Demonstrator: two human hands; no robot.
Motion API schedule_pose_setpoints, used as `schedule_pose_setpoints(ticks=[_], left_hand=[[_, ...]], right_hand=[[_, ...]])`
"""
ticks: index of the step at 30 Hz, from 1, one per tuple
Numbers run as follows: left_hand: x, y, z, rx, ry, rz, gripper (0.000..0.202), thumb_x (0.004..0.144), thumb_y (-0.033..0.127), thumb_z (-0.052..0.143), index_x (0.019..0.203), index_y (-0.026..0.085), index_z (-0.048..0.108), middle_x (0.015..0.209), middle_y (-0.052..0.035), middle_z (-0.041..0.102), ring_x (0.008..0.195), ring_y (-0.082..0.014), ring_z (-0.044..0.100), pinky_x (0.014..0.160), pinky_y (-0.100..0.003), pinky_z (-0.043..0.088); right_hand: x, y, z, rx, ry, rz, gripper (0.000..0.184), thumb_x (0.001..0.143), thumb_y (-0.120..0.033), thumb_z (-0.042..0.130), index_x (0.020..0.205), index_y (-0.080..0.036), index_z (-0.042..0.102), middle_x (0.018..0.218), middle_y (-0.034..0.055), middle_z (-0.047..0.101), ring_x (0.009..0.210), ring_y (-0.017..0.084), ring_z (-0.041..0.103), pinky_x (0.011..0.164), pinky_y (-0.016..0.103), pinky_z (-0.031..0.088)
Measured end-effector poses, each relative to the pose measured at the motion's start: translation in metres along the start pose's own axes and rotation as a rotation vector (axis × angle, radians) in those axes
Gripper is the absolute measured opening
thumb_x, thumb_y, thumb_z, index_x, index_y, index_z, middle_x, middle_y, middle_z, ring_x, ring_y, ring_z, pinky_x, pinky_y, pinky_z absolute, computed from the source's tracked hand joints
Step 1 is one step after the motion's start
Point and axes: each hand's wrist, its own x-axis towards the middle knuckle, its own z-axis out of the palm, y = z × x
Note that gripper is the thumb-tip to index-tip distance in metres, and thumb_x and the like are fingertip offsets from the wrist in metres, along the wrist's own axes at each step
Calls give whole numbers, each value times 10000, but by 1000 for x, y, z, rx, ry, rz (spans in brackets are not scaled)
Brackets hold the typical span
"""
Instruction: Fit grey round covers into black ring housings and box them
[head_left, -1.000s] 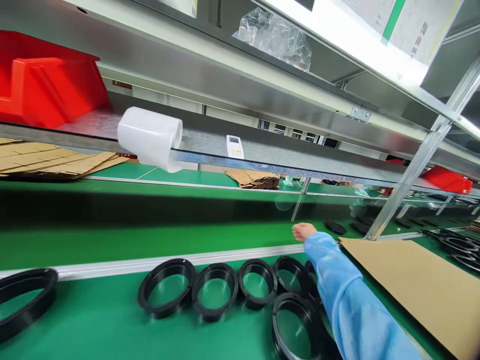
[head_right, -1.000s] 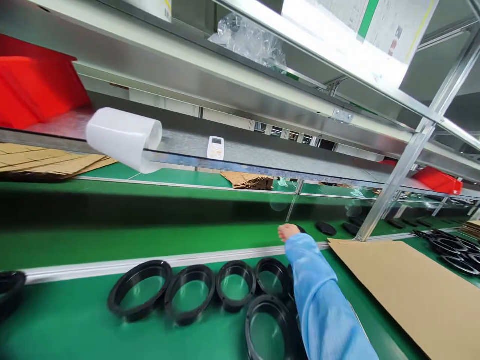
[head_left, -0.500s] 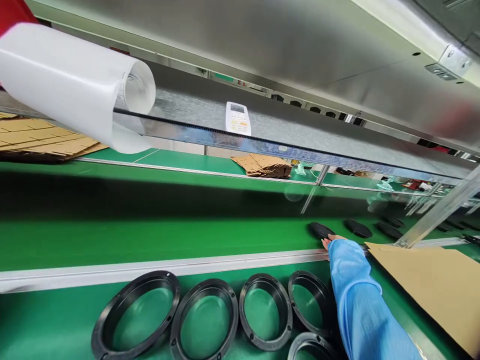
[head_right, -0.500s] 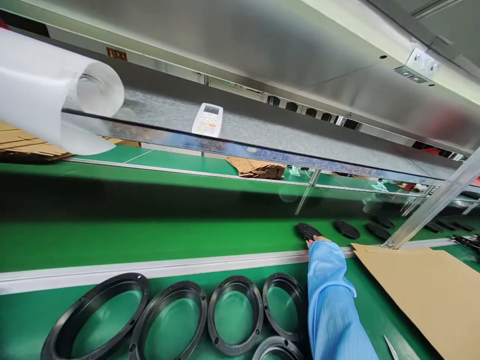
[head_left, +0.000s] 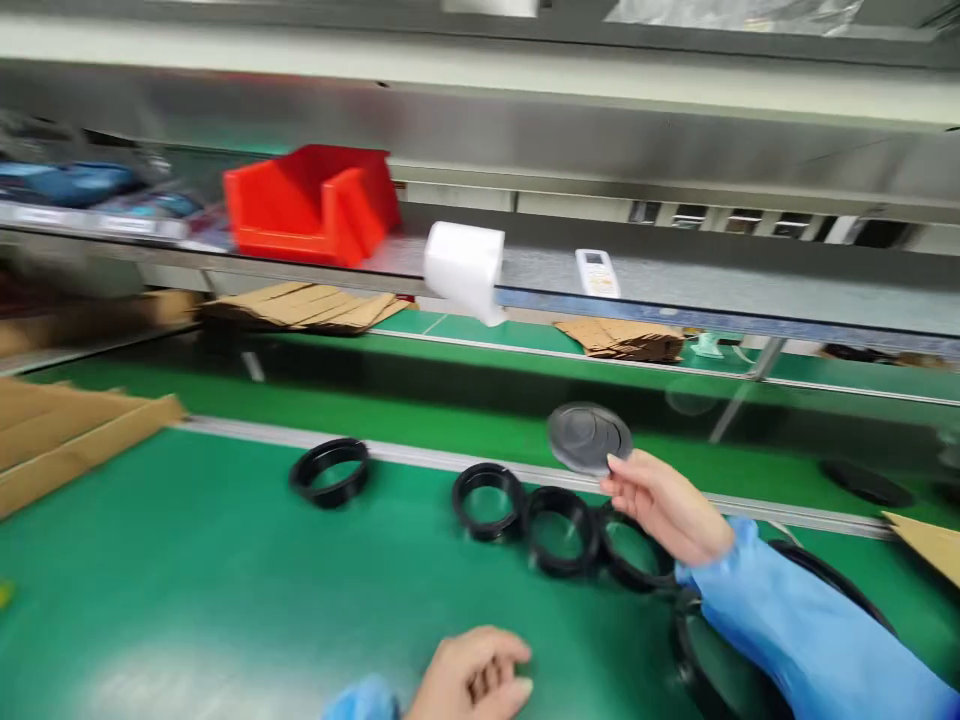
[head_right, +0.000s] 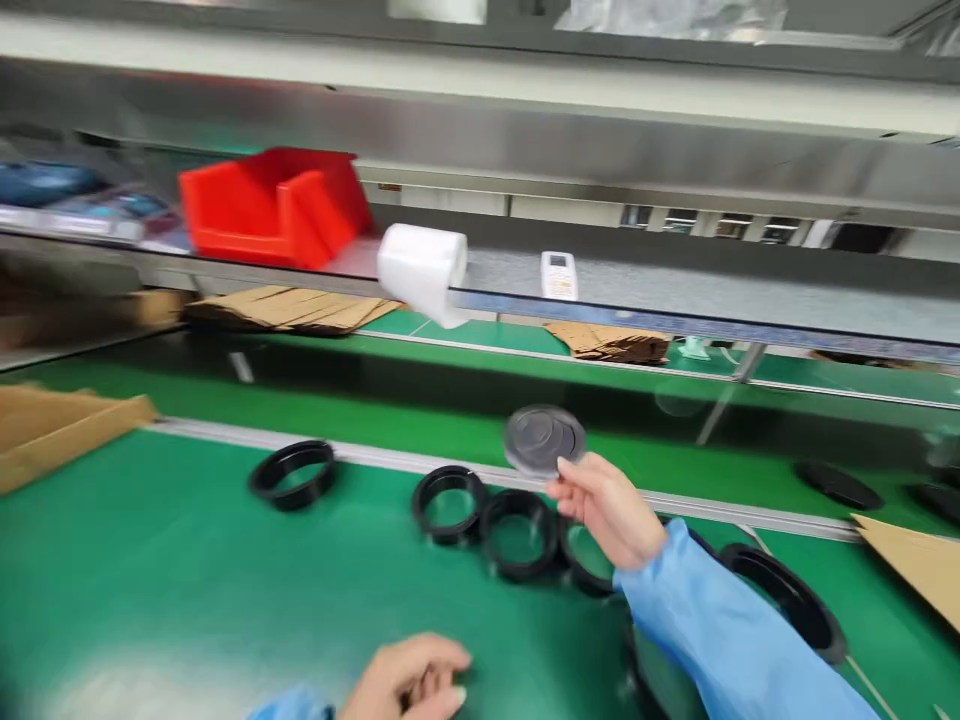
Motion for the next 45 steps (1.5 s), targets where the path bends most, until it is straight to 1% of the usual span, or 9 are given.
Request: schedule_pose_setpoints(ticks=[4,11,14,16,19,24,35,42,45], left_hand=[[2,11,-14,-745,-34,167,940,627,575,885,1451,442,452,1451,-81,506,1261,-303,541,986,-434,478],[-7,24,-48,-1222,-106,69,666,817,682,662,1232,162,666,1256,-132,674,1292,-341,533,1152,-521,338],[-5,23,-55,-1324,-105,-6,660,823,625,675,1280,151,624,1302,-124,653,1308,-336,523,1151,-528,339],[-5,24,-54,-1330,-105,1,688,831,614,666,1302,115,607,1300,-144,652,1305,-335,525,1158,-506,333],[-7,27,-48,-1332,-161,56,692,883,618,600,1361,119,568,1314,-153,644,1321,-339,513,1168,-505,309],[-9,25,-44,-1321,-228,-12,685,892,644,576,1358,143,576,1243,-142,681,1256,-318,571,1162,-490,306],[-11,30,-44,-1232,-252,-69,804,856,628,627,1509,209,415,1366,-146,600,1286,-356,539,1145,-551,308],[-4,28,-43,-1279,-97,-147,675,906,680,515,1281,134,644,1268,-131,670,1300,-300,540,1165,-420,329],[-6,21,-33,-1167,-127,-192,742,885,735,494,1223,98,670,1215,-155,691,1279,-313,555,1153,-430,345]], right_hand=[[-79,67,67,140,-301,155,390,742,-407,917,940,-164,686,845,41,663,743,124,646,602,163,558],[-135,137,132,70,-519,363,522,799,-629,797,904,-141,643,959,122,696,732,156,667,534,200,557],[-136,125,132,-299,-599,97,540,902,-694,615,841,-158,627,844,108,677,617,177,629,450,241,495],[-128,113,125,-578,-387,-366,468,967,-637,535,948,-197,691,957,107,659,818,233,644,665,355,565],[-109,105,111,-914,-78,-841,396,1023,-558,449,1131,-307,736,1232,100,566,1194,315,479,1035,551,409],[-91,123,101,-1047,-131,-805,414,1062,-521,349,1298,-384,661,1408,63,456,1314,324,330,1121,607,290],[-90,134,94,-777,-225,-642,521,1067,-567,273,1158,-328,727,1381,73,494,1344,302,354,1155,598,295],[-94,164,93,-1217,-275,-1099,671,1017,-620,437,1583,-285,304,1625,99,207,1439,387,225,1145,665,296],[-97,170,93,-1248,-229,-1038,770,962,-553,589,1597,-297,238,1653,110,69,1468,410,179,1116,659,357]])
